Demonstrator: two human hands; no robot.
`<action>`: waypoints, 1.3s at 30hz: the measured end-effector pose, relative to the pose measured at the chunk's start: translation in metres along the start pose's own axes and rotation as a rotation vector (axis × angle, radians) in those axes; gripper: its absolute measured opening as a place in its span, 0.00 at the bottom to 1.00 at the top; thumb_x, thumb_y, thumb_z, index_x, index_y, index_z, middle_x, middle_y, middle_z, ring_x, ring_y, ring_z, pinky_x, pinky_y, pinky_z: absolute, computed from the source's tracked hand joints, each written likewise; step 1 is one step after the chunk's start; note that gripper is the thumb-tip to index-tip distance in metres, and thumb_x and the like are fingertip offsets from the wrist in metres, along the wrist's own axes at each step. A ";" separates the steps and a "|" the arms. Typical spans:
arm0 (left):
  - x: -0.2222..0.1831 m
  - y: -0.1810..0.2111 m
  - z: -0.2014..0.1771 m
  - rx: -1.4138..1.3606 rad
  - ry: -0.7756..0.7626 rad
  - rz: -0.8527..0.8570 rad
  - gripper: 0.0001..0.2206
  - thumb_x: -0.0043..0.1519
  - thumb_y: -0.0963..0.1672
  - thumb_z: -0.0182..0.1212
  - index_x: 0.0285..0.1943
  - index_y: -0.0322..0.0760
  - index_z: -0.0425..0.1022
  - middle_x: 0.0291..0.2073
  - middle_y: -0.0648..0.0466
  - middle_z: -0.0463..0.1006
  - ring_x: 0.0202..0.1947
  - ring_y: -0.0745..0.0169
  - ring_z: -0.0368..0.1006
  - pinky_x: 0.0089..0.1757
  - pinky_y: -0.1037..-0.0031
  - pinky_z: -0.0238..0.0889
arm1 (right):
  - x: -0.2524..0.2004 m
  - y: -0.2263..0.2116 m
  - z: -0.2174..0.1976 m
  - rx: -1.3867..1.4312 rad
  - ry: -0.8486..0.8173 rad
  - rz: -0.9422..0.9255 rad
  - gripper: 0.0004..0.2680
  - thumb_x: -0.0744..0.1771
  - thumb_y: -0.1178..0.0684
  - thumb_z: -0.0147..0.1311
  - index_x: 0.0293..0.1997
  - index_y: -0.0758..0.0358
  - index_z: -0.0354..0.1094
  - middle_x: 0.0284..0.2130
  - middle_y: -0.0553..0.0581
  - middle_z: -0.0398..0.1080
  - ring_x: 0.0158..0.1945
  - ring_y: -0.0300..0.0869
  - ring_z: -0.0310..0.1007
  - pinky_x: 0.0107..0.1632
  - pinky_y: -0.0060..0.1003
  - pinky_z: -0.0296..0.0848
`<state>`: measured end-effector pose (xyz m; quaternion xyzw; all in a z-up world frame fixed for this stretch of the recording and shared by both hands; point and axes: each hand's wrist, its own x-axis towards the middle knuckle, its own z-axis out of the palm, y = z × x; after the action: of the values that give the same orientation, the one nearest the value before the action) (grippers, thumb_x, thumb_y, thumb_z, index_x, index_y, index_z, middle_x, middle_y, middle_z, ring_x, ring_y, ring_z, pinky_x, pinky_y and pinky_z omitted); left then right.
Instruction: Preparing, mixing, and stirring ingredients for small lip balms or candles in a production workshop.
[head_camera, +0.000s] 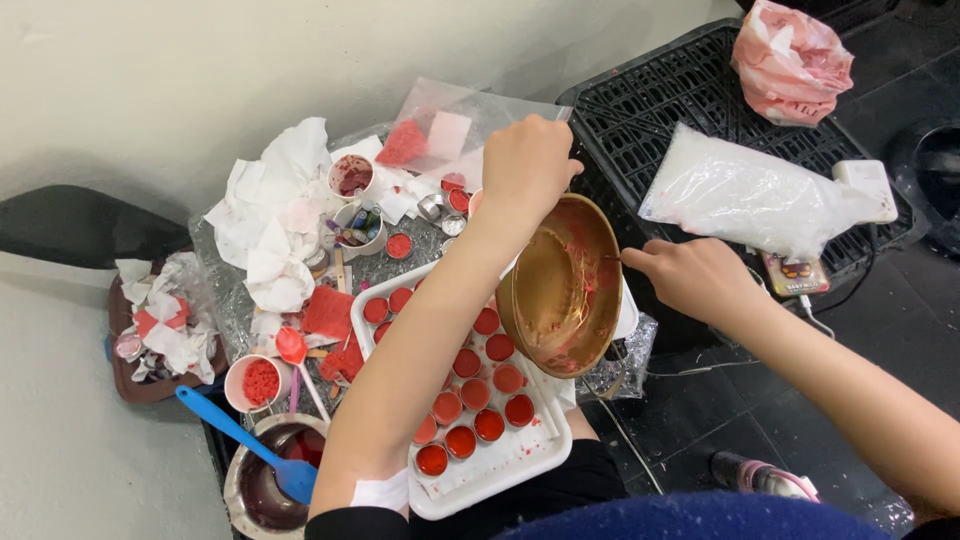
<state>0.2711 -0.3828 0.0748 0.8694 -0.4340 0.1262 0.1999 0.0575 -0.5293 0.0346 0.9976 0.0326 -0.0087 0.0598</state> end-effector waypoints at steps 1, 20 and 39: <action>-0.002 0.001 -0.002 -0.001 -0.001 -0.001 0.16 0.45 0.51 0.78 0.26 0.36 0.82 0.21 0.45 0.80 0.26 0.45 0.80 0.28 0.61 0.70 | -0.001 -0.003 -0.003 0.000 -0.002 -0.001 0.14 0.61 0.58 0.52 0.49 0.47 0.72 0.28 0.51 0.74 0.24 0.50 0.77 0.26 0.45 0.74; -0.017 -0.002 -0.009 -0.033 0.068 0.033 0.15 0.49 0.50 0.76 0.27 0.35 0.82 0.22 0.44 0.79 0.26 0.43 0.79 0.29 0.60 0.70 | -0.015 -0.017 0.002 0.064 0.030 0.026 0.11 0.63 0.57 0.52 0.48 0.50 0.70 0.31 0.50 0.75 0.24 0.51 0.76 0.24 0.46 0.72; -0.020 -0.011 0.006 0.004 0.092 0.002 0.13 0.44 0.48 0.77 0.24 0.35 0.82 0.22 0.44 0.80 0.26 0.45 0.80 0.29 0.62 0.70 | -0.002 -0.021 -0.005 0.115 -0.077 0.047 0.18 0.62 0.59 0.52 0.57 0.45 0.70 0.29 0.53 0.76 0.28 0.52 0.78 0.29 0.48 0.75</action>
<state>0.2680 -0.3653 0.0589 0.8627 -0.4247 0.1672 0.2180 0.0543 -0.5081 0.0367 0.9988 0.0062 -0.0475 0.0037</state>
